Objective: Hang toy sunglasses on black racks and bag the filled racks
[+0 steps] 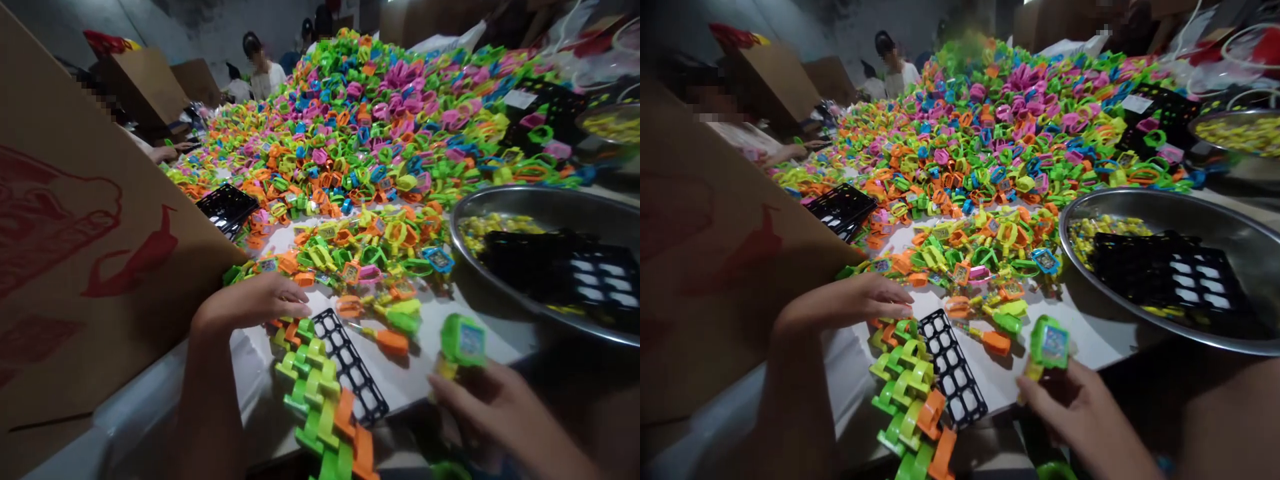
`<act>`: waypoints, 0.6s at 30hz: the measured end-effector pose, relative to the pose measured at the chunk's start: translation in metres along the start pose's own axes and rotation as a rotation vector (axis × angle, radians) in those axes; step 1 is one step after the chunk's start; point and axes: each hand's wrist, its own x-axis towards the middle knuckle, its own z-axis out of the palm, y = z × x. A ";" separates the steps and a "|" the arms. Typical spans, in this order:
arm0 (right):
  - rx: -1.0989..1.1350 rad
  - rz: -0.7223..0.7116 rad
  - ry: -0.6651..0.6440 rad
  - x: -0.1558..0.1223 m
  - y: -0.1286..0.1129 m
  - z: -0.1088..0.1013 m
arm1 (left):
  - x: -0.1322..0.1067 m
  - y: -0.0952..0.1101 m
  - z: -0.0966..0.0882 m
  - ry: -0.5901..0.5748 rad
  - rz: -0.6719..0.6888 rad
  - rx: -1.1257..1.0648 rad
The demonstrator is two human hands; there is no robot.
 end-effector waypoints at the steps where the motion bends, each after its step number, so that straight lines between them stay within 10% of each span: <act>1: 0.069 -0.004 -0.062 -0.002 -0.008 0.019 | 0.002 0.000 -0.003 -0.012 0.008 0.014; 5: 0.148 -0.128 -0.286 0.021 -0.046 0.088 | 0.011 -0.002 -0.012 -0.076 0.082 0.074; 8: 0.077 -0.292 -0.192 0.050 -0.061 0.119 | 0.017 -0.005 -0.014 -0.105 0.115 0.084; 18: -0.255 -0.520 -0.119 0.085 -0.065 0.130 | 0.024 -0.010 -0.011 -0.098 0.092 0.034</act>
